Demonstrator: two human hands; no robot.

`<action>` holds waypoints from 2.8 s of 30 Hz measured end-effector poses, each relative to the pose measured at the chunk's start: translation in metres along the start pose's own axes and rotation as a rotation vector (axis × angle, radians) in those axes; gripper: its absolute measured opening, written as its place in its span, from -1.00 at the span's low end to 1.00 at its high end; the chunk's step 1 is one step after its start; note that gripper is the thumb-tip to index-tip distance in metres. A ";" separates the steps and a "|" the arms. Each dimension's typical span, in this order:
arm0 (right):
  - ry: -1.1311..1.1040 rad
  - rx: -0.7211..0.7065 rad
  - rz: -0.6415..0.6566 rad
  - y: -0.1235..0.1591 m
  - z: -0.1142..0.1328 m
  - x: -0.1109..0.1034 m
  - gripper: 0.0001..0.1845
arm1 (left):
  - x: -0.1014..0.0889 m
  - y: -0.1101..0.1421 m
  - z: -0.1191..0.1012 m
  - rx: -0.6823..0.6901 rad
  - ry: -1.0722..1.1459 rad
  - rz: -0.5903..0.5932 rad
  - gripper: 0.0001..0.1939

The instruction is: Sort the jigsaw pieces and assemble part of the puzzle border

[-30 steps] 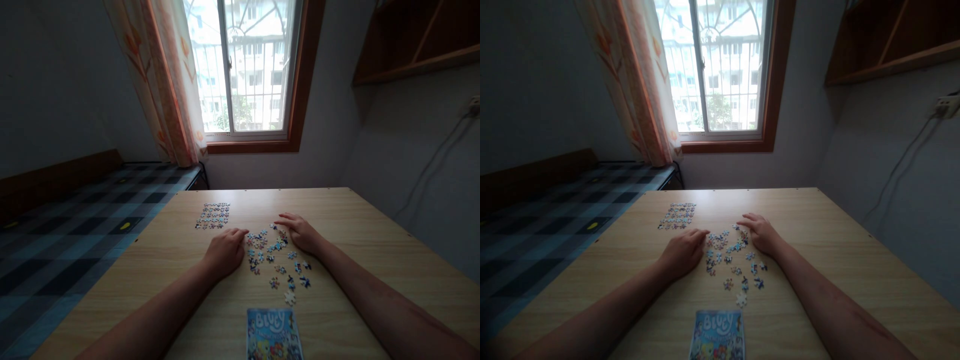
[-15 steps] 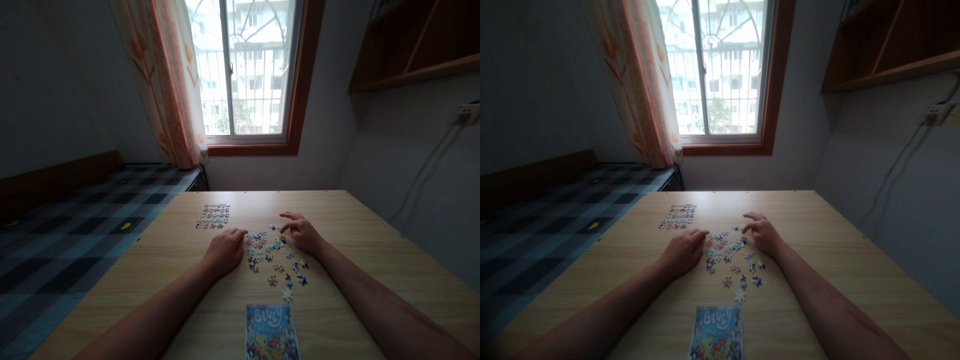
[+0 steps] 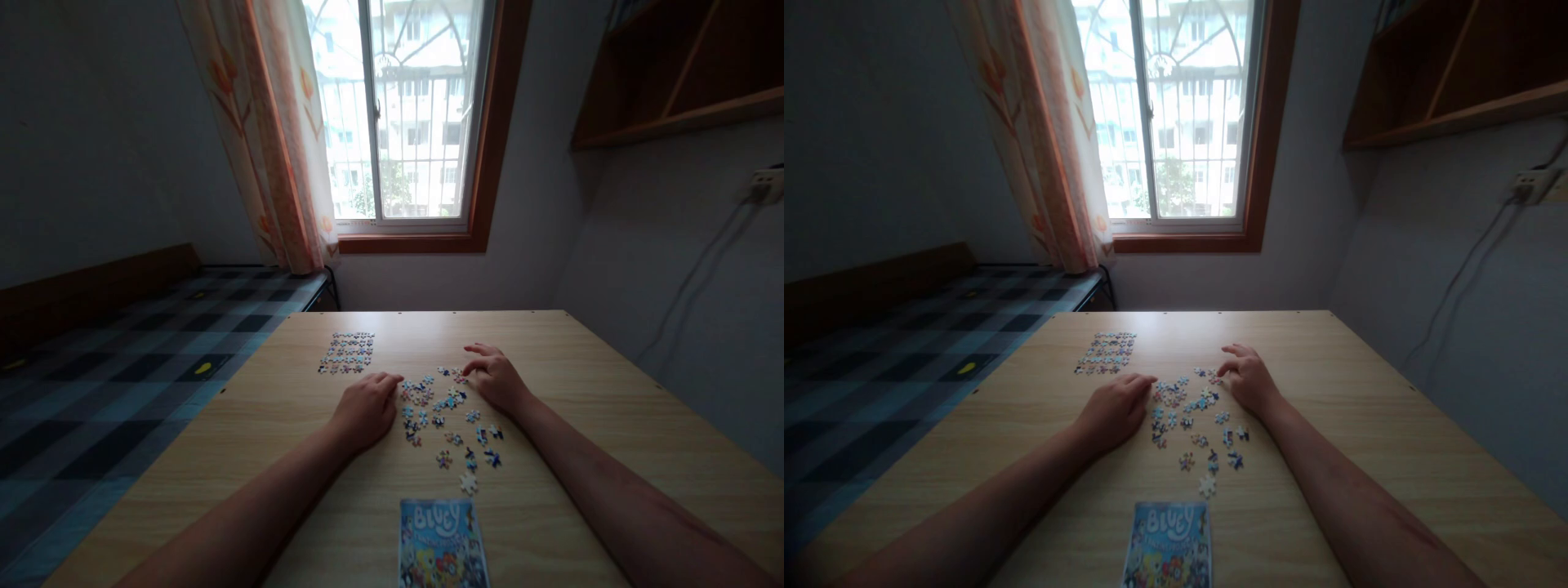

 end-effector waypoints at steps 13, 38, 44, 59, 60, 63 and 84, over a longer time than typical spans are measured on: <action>-0.064 -0.177 0.146 0.004 0.027 0.001 -0.53 | 0.001 0.000 0.001 -0.003 0.006 -0.002 -0.62; -0.040 -0.128 0.272 0.008 0.034 0.004 -0.30 | 0.002 0.000 0.001 0.010 0.012 -0.008 -0.63; -0.055 -0.094 0.197 0.007 0.028 0.003 -0.38 | 0.000 0.000 0.000 0.006 0.020 0.000 -0.62; -0.036 -0.149 0.275 0.009 0.038 0.003 -0.36 | 0.001 0.000 0.000 0.017 -0.001 -0.010 -0.64; -0.022 -0.145 0.275 0.009 0.040 0.004 -0.33 | 0.001 0.000 0.000 0.019 -0.002 -0.012 -0.65; 0.030 -0.128 0.259 0.009 0.048 0.007 -0.27 | 0.001 0.000 -0.001 0.021 0.001 -0.021 -0.67; 0.101 -0.364 0.355 0.009 0.096 -0.005 -0.84 | -0.001 -0.001 0.004 -0.053 0.069 -0.070 -0.71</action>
Point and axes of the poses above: each hand's wrist, its own y-axis away from the middle knuckle, its own x-axis out of the palm, z = x × y, the point moved 6 cm from there along -y, towards the middle knuckle, and after that the axes turned 7 degrees about z, right-handed, at the moved point
